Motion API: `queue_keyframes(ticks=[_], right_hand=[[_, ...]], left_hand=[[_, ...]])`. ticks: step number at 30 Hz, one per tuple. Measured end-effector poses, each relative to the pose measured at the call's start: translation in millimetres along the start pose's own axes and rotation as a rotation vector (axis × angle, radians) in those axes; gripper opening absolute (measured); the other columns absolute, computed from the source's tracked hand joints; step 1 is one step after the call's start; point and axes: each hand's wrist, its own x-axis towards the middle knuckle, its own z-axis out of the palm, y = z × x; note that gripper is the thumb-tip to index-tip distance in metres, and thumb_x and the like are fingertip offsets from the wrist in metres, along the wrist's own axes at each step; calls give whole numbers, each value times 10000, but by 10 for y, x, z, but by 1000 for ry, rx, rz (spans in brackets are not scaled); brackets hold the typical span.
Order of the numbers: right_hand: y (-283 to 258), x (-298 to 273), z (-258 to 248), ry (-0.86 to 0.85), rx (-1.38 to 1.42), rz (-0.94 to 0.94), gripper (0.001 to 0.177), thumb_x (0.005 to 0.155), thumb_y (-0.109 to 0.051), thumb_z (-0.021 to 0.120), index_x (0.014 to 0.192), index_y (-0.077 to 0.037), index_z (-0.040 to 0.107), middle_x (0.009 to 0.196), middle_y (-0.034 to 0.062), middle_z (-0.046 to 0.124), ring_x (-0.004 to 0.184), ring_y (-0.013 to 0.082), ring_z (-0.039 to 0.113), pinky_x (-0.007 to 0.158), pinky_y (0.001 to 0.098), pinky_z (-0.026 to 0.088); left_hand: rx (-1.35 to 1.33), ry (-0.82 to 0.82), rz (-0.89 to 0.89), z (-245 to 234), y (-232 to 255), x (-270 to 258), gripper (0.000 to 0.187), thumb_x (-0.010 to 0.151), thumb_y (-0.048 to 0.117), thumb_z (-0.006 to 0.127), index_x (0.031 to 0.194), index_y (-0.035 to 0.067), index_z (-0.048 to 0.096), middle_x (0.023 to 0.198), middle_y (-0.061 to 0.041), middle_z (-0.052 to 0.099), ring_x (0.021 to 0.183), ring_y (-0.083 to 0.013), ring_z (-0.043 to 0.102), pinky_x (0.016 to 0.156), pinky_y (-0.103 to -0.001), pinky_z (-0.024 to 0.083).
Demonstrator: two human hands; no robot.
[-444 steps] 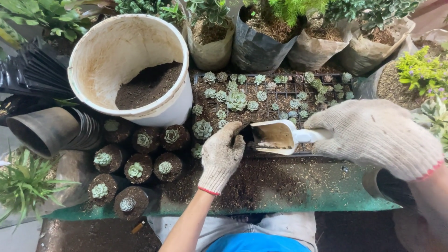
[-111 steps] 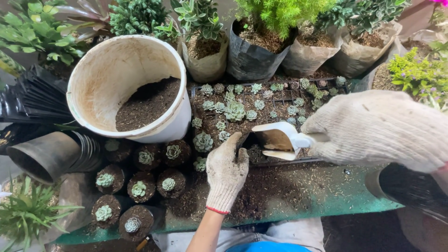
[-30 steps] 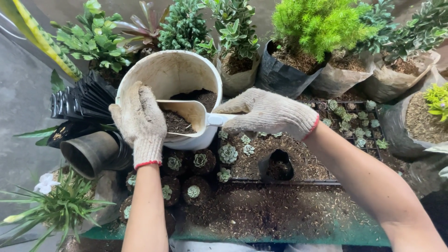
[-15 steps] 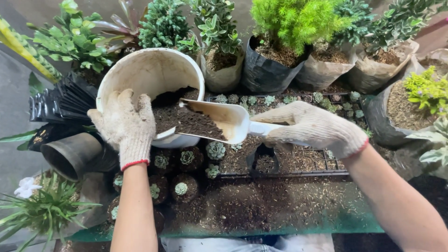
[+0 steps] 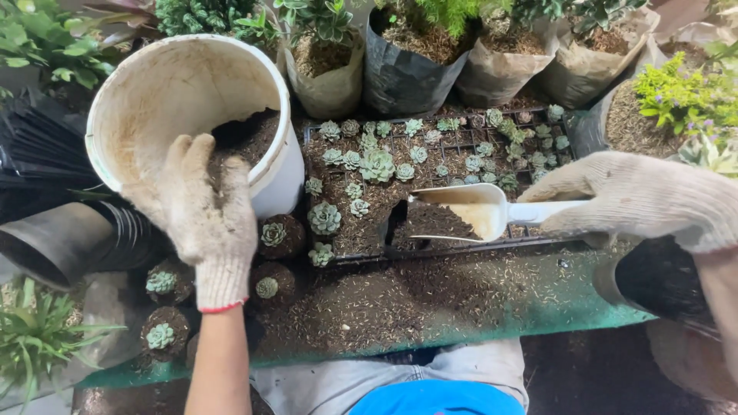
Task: The person prepares small pots with soil and transplants succulents from a tray into the individual pots using a scoop and by hand.
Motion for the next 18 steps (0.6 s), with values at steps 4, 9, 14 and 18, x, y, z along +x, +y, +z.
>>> queue_keyframes(ticks=[4, 9, 14, 18], right_hand=[[-99, 70, 25, -32, -175, -92, 357, 828, -316, 761, 1151, -236, 891, 870, 28, 802, 655, 182, 647, 590, 297, 486], [-416, 97, 59, 2, -590, -295, 269, 889, -493, 648, 1015, -321, 813, 830, -114, 773, 665, 82, 621, 649, 263, 512], [-631, -10, 84, 94, -836, -196, 459, 888, -695, 490, 1056, -365, 762, 1038, -84, 785, 922, 145, 755, 832, 342, 592], [-724, -218, 71, 139, -836, -122, 466, 879, -726, 477, 1011, -382, 764, 988, -85, 780, 866, 144, 743, 777, 328, 564]], left_hand=[[-69, -93, -6, -6, 193, -81, 395, 998, 190, 758, 1342, 13, 682, 1430, -277, 597, 1348, -432, 532, 1171, -579, 235], [4, -154, -27, -40, 182, -73, 429, 989, 270, 739, 1352, 52, 678, 1460, -256, 588, 1359, -429, 518, 1162, -625, 129], [42, -215, -21, -125, 237, -33, 475, 933, 320, 728, 1347, 98, 658, 1462, -208, 578, 1329, -434, 512, 1125, -700, 117], [4, -200, 20, -170, 274, -28, 462, 954, 315, 710, 1340, 70, 642, 1446, -224, 571, 1311, -439, 507, 1150, -679, 103]])
